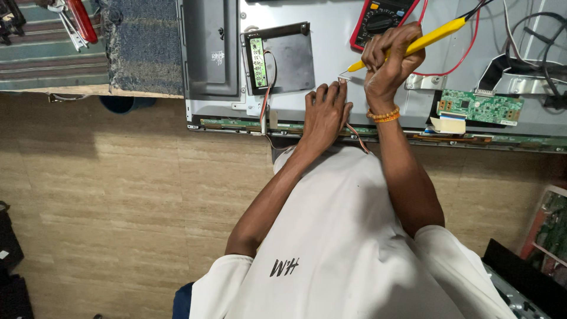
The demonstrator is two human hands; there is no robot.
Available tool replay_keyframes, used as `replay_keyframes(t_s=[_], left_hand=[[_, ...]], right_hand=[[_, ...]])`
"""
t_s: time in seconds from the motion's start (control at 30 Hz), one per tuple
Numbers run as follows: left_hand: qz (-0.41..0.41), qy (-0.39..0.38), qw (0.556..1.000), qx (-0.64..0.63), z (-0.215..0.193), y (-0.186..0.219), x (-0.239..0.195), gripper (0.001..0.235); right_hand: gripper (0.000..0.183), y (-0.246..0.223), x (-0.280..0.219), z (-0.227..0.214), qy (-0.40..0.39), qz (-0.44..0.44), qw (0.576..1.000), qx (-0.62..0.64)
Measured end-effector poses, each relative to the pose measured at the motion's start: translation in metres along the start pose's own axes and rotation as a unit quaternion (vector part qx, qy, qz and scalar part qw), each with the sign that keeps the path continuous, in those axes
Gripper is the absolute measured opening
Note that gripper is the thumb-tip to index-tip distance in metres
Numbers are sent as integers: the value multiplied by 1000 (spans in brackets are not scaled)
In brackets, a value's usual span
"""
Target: The person uses a multimeter to test electrical continuity on a small circuit board mounted inside a disassembled television chassis. They repeatedly touch the multimeter probes to different points on the board and wires while seated at a workbench.
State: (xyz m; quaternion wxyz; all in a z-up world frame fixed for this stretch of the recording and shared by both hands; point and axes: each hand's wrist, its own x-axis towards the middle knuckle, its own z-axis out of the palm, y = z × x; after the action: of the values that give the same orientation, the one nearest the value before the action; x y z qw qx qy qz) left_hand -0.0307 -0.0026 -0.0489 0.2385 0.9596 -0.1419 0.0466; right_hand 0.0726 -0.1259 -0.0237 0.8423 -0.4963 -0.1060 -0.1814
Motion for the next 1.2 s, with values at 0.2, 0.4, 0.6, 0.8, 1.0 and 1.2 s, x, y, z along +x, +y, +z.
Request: replay_keyframes(t_s=[0.2,0.4,0.6,0.8,1.0,1.2], left_hand=[[-13,18,1000,-9,-1,1,1,56],[-24,39,998,-53,4,-3,2,47],[-98,83,982,-136,14,-8,18,30],[-39,204,942,-262,2,0,40,65],[-13,152,932,-328,-5,9,54,84],[-1,164,933,-320,-6,12,48,94]], right_hand=[[37,0,-2,-2,2,-5,1000,4],[37,-6,-10,1,-24,-12,999,-37],[41,-15,-16,6,-33,-8,996,-78],[40,-15,-18,5,-33,15,995,-96],[40,-21,-22,3,-46,41,981,-184],[48,-42,-24,12,-75,72,962,-252]])
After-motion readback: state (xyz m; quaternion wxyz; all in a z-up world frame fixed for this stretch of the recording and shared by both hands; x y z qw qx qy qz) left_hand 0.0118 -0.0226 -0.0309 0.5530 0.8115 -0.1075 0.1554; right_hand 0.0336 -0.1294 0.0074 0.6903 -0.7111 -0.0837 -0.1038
